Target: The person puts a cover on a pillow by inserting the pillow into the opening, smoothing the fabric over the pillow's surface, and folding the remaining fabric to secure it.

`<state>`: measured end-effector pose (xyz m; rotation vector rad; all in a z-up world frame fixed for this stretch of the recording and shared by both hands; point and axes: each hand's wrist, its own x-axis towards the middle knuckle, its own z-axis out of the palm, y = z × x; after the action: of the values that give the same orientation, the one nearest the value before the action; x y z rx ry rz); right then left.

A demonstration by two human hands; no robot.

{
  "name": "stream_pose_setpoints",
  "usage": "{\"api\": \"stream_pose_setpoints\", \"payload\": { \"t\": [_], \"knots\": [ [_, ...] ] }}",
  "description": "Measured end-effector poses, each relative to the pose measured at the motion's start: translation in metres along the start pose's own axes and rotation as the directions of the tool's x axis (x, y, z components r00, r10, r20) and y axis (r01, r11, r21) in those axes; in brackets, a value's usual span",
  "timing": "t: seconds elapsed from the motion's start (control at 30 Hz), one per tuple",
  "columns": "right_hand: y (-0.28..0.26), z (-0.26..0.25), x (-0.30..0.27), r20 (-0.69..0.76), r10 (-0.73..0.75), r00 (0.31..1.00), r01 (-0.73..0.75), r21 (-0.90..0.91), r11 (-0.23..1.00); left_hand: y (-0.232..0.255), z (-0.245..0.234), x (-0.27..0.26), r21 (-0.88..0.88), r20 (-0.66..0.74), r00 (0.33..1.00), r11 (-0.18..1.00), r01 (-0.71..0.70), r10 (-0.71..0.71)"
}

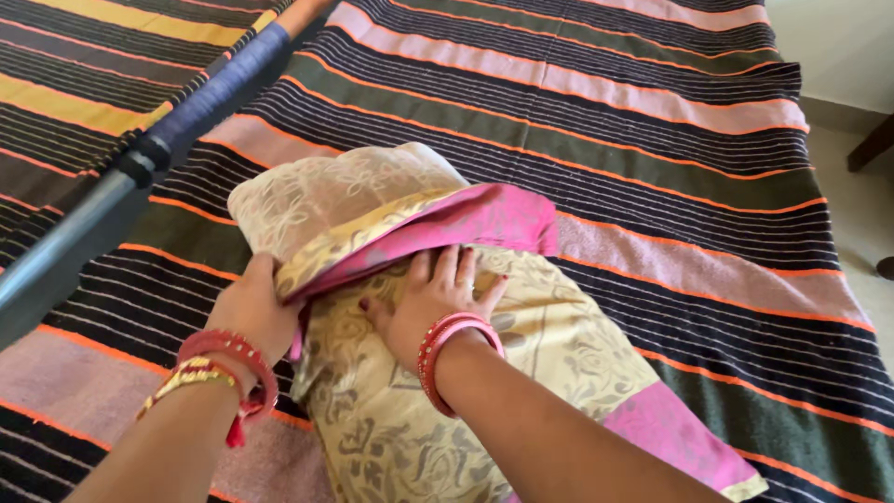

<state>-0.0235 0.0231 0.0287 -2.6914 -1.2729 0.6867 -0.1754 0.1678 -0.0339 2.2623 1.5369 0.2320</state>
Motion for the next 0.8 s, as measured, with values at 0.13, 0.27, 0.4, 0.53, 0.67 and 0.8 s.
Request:
{"api": "stream_pose_setpoints", "payload": {
  "t": [0.13, 0.27, 0.4, 0.53, 0.67, 0.8],
  "knots": [
    [0.009, 0.000, 0.007, -0.156, 0.062, 0.986, -0.053, 0.060, 0.997, 0.012, 0.001, 0.040, -0.029, -0.149, 0.957, 0.966, -0.256, 0.249],
    [0.007, 0.013, 0.021, -0.258, 0.101, 0.961, -0.099, 0.020, 0.995, 0.006, 0.015, 0.089, -0.083, -0.138, 0.889, 0.889, -0.450, 0.437],
    [0.000, 0.025, 0.022, -0.269, 0.107, 0.957, -0.123, -0.045, 0.991, -0.019, 0.016, 0.118, -0.224, 0.222, 0.844, 0.868, -0.443, 0.488],
    [0.001, 0.029, 0.021, -0.290, 0.122, 0.949, -0.150, -0.076, 0.986, -0.023, 0.011, 0.142, -0.367, 0.425, 0.802, 0.890, -0.271, 0.419],
    [0.002, 0.028, 0.018, -0.307, 0.122, 0.944, -0.148, -0.063, 0.987, -0.005, 0.005, 0.146, -0.141, 0.456, 0.804, 0.922, -0.359, 0.383],
    [0.006, 0.022, 0.015, -0.307, 0.144, 0.941, -0.159, -0.024, 0.987, 0.041, -0.009, 0.137, 0.058, 0.352, 0.850, 0.897, -0.438, 0.392]
  ]
}}
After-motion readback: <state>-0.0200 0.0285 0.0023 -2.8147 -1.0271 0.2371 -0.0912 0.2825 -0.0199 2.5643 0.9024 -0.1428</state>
